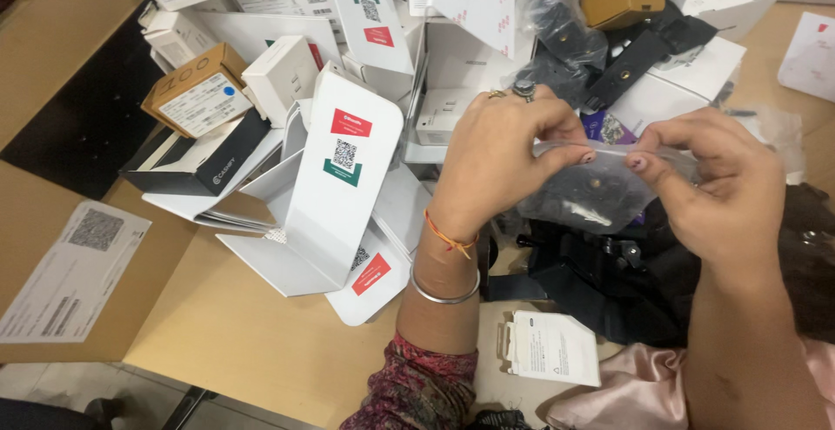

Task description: The person sorts various electronic accessories and hardware parts from a large pile into a cardboard box, including picking up items in plastic bags and small cardboard boxes to organize them.

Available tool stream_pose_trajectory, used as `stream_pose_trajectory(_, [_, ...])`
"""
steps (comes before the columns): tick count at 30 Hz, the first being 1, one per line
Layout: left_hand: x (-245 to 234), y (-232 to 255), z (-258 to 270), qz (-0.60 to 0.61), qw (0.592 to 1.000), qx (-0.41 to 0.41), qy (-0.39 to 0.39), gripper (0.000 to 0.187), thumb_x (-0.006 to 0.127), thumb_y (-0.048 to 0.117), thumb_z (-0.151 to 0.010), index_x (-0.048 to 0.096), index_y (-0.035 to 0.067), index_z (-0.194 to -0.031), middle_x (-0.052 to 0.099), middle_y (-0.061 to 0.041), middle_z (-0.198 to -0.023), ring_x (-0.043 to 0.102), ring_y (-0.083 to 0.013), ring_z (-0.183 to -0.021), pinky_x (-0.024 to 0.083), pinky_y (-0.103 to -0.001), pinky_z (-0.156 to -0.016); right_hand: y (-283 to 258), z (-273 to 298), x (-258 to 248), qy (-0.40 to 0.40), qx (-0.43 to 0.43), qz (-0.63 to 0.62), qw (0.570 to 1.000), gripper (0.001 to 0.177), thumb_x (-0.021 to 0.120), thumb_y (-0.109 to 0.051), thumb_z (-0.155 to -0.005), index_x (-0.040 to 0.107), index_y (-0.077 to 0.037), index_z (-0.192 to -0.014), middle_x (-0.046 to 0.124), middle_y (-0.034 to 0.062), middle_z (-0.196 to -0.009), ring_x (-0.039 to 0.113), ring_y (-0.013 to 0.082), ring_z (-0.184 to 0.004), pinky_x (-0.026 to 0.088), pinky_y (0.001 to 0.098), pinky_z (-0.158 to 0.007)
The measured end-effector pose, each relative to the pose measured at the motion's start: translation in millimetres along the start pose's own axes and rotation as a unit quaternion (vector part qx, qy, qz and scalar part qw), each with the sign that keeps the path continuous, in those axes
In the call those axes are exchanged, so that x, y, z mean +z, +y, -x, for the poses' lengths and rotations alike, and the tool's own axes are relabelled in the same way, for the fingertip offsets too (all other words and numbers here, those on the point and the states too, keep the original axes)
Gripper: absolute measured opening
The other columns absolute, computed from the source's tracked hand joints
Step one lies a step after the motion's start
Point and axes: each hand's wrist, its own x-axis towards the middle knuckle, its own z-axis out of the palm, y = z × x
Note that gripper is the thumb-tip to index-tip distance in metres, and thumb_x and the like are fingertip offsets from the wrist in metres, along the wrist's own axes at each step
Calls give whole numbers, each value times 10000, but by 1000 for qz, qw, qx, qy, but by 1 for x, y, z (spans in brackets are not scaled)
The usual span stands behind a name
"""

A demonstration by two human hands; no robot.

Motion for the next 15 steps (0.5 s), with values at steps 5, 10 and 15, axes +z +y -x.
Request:
stream_pose_trajectory(5, [9, 5, 7, -4, 1000, 16, 17, 190, 779, 228, -818, 689, 140, -961, 741, -9, -832, 705, -271, -839, 470, -416, -796, -2, 5, 13, -7, -105, 154, 982, 147, 784, 96, -912, 696, 49, -1020, 671, 111, -990, 622, 144, -916, 470, 242, -840])
stream_pose_trajectory(10, [11, 6, 7, 18, 999, 41, 18, 157, 747, 213, -875, 661, 163, -997, 759, 18, -920, 721, -236, -918, 466, -396, -841, 2, 3, 14, 4, -97, 114, 989, 165, 796, 91, -913, 716, 52, -1052, 694, 120, -958, 638, 149, -836, 478, 228, -745])
stream_pose_trajectory(15, [10, 7, 6, 19, 999, 42, 29, 138, 736, 188, -873, 668, 172, -992, 757, 35, -877, 719, -217, -865, 427, -396, -830, 1, 0, 12, 25, 1, -47, 999, 136, 723, 56, -913, 655, 8, -1021, 702, 74, -993, 701, 105, -906, 568, 211, -817])
